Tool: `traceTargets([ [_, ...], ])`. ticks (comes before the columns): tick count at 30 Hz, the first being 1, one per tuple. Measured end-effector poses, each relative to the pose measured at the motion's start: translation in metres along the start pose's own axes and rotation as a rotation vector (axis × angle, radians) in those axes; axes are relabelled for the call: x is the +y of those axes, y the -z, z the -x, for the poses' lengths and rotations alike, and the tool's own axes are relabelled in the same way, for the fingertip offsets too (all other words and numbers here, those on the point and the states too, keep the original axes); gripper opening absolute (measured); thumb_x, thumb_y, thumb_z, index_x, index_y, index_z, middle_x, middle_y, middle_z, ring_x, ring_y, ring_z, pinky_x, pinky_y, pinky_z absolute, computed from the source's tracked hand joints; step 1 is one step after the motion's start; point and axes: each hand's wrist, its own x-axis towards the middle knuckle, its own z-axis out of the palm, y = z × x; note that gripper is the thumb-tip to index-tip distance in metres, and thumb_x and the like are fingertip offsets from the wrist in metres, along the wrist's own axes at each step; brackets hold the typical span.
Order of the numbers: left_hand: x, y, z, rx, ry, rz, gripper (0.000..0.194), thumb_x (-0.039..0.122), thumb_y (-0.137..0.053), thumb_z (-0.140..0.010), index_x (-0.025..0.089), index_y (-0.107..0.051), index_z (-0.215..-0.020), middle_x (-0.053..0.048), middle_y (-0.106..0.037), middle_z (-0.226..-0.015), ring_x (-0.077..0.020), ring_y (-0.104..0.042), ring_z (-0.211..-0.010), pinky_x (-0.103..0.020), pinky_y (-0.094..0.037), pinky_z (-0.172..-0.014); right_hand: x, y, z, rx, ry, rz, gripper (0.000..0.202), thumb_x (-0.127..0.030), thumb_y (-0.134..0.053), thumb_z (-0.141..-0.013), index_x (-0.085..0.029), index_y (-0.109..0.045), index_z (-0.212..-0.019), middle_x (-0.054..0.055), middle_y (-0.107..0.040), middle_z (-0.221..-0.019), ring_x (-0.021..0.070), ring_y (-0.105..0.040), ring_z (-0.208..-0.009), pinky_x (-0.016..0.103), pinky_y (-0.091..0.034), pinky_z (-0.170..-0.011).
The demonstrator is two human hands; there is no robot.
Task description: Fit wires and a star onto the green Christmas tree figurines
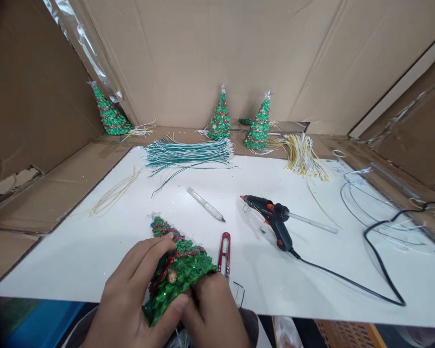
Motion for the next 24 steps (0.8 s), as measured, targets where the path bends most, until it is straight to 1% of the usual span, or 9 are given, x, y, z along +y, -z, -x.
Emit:
traceTargets([
  [5, 0.009, 0.007, 0.007, 0.062, -0.026, -0.052, 0.075, 0.075, -0.032, -0.086, 0.010, -0.047, -0.121, -0.020, -0.064, -0.111, -0.0332, -0.065, -0.101, -0.047, -0.059, -0.075, -0.017, 0.035, -0.002, -0.218, -0.167, 0.083, 0.025, -0.024, -0.045, -0.090, -0.019, -0.069, -0.083, 0.004, -0.072, -0.081, 0.0177, -0.067, -0.074, 0.024, -0.053, -0.068],
  [7, 0.008, 0.014, 0.004, -0.004, -0.006, 0.040, 0.061, 0.067, -0.046, -0.087, 0.015, -0.047, -0.120, -0.015, -0.064, -0.108, -0.0294, -0.065, -0.097, -0.041, -0.058, -0.073, -0.021, 0.046, -0.002, -0.231, -0.155, 0.096, 0.025, -0.019, -0.045, -0.090, -0.019, -0.070, -0.093, 0.006, -0.074, -0.092, 0.0189, -0.068, -0.086, 0.027, -0.054, -0.080],
  [9, 0.002, 0.021, -0.003, -0.125, 0.028, 0.170, 0.042, 0.044, -0.061, -0.085, 0.021, -0.048, -0.118, -0.008, -0.064, -0.104, -0.0244, -0.063, -0.093, -0.035, -0.056, -0.072, -0.023, 0.052, -0.002, -0.217, -0.103, 0.105, 0.029, -0.014, -0.044, -0.088, -0.020, -0.069, -0.102, 0.007, -0.073, -0.102, 0.0199, -0.067, -0.095, 0.030, -0.054, -0.088],
  [11, -0.007, 0.025, -0.013, -0.258, 0.066, 0.293, 0.040, 0.027, -0.067, -0.080, 0.024, -0.050, -0.116, -0.004, -0.061, -0.100, -0.0217, -0.060, -0.092, -0.033, -0.054, -0.075, -0.023, 0.053, -0.002, -0.202, -0.072, 0.122, 0.034, -0.010, -0.042, -0.086, -0.021, -0.068, -0.107, 0.008, -0.072, -0.107, 0.0204, -0.067, -0.097, 0.033, -0.054, -0.091],
  [13, -0.017, 0.025, -0.024, -0.372, 0.083, 0.412, 0.037, 0.026, -0.067, -0.080, 0.025, -0.053, -0.115, -0.002, -0.059, -0.095, -0.0203, -0.059, -0.090, -0.031, -0.052, -0.075, -0.022, 0.051, -0.001, -0.174, -0.079, 0.146, 0.037, -0.009, -0.041, -0.086, -0.021, -0.067, -0.108, 0.008, -0.072, -0.107, 0.0212, -0.068, -0.097, 0.035, -0.054, -0.091],
  [17, -0.033, 0.022, -0.041, -0.496, 0.099, 0.535, 0.025, 0.032, -0.068, -0.081, 0.023, -0.057, -0.101, -0.005, -0.058, -0.108, -0.0215, -0.057, -0.099, -0.031, -0.051, -0.082, -0.016, 0.043, 0.001, -0.064, -0.168, 0.141, 0.028, -0.016, -0.045, -0.088, -0.021, -0.068, -0.103, 0.006, -0.073, -0.094, 0.0214, -0.069, -0.083, 0.031, -0.057, -0.073],
  [20, -0.039, 0.023, -0.049, -0.691, 0.100, 0.605, 0.029, 0.042, -0.064, -0.085, 0.022, -0.052, -0.101, -0.005, -0.062, -0.106, -0.0195, -0.060, -0.092, -0.030, -0.051, -0.077, -0.013, 0.039, 0.001, -0.035, -0.194, 0.026, 0.017, -0.024, -0.053, -0.087, -0.021, -0.069, -0.084, 0.001, -0.069, -0.074, 0.0172, -0.062, -0.066, 0.024, -0.051, -0.057],
  [22, -0.043, 0.023, -0.054, -0.831, 0.105, 0.655, 0.036, 0.048, -0.063, -0.084, 0.022, -0.050, -0.106, -0.001, -0.066, -0.094, -0.0179, -0.062, -0.079, -0.028, -0.051, -0.067, -0.009, 0.037, 0.000, -0.044, -0.216, -0.088, 0.020, -0.030, -0.060, -0.085, -0.020, -0.065, -0.069, -0.002, -0.061, -0.062, 0.0133, -0.055, -0.058, 0.020, -0.045, -0.051],
  [24, -0.048, 0.021, -0.059, -0.888, 0.100, 0.725, 0.046, 0.048, -0.064, -0.082, 0.023, -0.049, -0.117, -0.001, -0.069, -0.094, -0.0191, -0.064, -0.078, -0.028, -0.051, -0.066, -0.004, 0.035, -0.001, -0.065, -0.228, -0.195, 0.027, -0.034, -0.068, -0.081, -0.019, -0.061, -0.060, -0.004, -0.055, -0.057, 0.0100, -0.049, -0.054, 0.018, -0.041, -0.048],
])
